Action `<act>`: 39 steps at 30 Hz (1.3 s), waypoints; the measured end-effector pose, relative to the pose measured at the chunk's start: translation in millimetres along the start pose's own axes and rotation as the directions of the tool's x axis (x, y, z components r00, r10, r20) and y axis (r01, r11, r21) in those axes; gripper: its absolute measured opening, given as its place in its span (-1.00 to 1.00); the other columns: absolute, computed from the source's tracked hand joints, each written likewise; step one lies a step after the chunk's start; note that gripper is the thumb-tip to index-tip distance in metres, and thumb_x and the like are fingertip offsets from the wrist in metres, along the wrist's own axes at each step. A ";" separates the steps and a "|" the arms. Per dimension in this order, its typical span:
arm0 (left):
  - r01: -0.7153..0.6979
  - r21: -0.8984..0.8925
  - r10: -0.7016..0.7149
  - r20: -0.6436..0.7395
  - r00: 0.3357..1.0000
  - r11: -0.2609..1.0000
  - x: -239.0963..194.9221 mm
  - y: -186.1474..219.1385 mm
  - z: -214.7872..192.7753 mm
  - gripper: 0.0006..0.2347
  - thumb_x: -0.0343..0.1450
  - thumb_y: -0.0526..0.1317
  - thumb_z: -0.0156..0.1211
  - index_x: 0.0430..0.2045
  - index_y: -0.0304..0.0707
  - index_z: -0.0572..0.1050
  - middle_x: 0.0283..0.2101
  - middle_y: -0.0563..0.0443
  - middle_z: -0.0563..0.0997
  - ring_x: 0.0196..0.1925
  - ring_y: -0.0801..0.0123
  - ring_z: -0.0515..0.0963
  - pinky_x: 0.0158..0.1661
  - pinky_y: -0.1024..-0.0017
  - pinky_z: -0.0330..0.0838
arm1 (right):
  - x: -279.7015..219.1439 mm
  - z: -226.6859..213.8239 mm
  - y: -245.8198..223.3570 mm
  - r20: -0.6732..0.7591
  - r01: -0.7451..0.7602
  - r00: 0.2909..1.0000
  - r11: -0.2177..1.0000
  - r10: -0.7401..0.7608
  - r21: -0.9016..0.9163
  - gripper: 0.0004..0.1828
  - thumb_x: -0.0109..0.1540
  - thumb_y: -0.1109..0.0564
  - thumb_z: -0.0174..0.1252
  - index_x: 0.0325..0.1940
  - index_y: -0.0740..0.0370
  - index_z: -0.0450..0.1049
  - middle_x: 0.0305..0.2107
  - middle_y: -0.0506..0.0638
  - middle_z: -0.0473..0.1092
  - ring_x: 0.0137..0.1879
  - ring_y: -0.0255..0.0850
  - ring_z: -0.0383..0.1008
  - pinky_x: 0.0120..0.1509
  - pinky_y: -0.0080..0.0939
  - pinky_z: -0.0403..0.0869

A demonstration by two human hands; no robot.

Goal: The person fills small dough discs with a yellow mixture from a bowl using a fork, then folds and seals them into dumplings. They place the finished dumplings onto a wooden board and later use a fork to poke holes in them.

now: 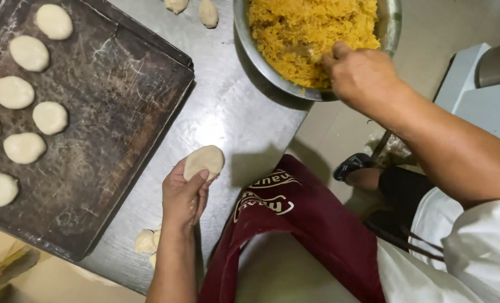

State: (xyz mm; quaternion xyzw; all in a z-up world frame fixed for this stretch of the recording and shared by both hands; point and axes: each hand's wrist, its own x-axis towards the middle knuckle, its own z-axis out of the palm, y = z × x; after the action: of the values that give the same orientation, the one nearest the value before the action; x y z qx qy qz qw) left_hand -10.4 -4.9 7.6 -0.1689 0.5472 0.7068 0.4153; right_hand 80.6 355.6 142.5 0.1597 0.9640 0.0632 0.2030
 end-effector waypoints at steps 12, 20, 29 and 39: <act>-0.104 0.006 0.104 0.055 0.993 0.995 -6.5 18.0 38.4 -0.73 0.39 -0.35 0.28 -0.05 -0.54 0.56 -0.30 -0.27 0.65 -0.52 0.43 0.53 -0.45 0.65 0.52 | -0.6 25.2 42.3 0.122 0.033 0.986 0.846 -0.116 0.532 -0.70 0.36 0.15 0.10 0.18 0.18 0.53 -0.04 0.12 0.58 0.03 0.00 0.64 0.20 0.04 0.60; -0.070 -0.323 0.112 0.113 0.987 0.944 12.7 33.0 162.3 -0.40 0.33 -0.41 0.27 0.28 -0.75 0.21 0.27 -0.81 0.29 0.07 -0.35 0.61 -0.06 0.35 0.69 | -19.2 59.3 111.5 0.233 -0.238 0.971 0.119 0.055 0.964 -0.73 0.34 0.25 0.16 0.11 0.23 0.60 -0.49 0.11 0.49 -0.53 -0.22 0.36 -0.33 -0.24 0.46; 0.096 -0.502 -0.022 0.151 0.988 0.859 74.7 26.0 295.8 -0.71 0.47 -0.31 0.06 0.04 -0.51 0.40 0.05 -0.54 0.57 0.00 -0.31 0.62 0.03 -0.17 0.55 | 14.5 128.2 126.8 -0.655 0.350 0.754 0.867 -0.036 0.355 -0.70 0.32 -0.03 0.27 0.15 -0.17 0.62 -0.18 -0.18 0.53 -0.23 -0.18 0.60 -0.21 -0.10 0.57; -0.084 -0.504 0.139 0.073 0.988 0.860 63.5 48.9 247.7 -0.54 0.42 0.01 0.11 0.12 -0.34 0.43 0.10 -0.34 0.59 0.05 -0.24 0.63 -0.04 -0.11 0.59 | 38.3 77.8 165.0 -0.631 0.550 0.678 0.829 -0.376 0.097 -0.96 0.35 0.16 0.38 -0.14 0.05 0.65 -0.30 0.09 0.58 -0.47 -0.03 0.48 -0.52 -0.03 0.39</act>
State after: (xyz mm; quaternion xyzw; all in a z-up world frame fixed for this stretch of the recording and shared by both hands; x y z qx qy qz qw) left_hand -32.7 244.2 79.7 -0.2003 0.3316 0.8551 0.3445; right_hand 126.0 528.0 88.3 -0.0929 0.9850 -0.0812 -0.1203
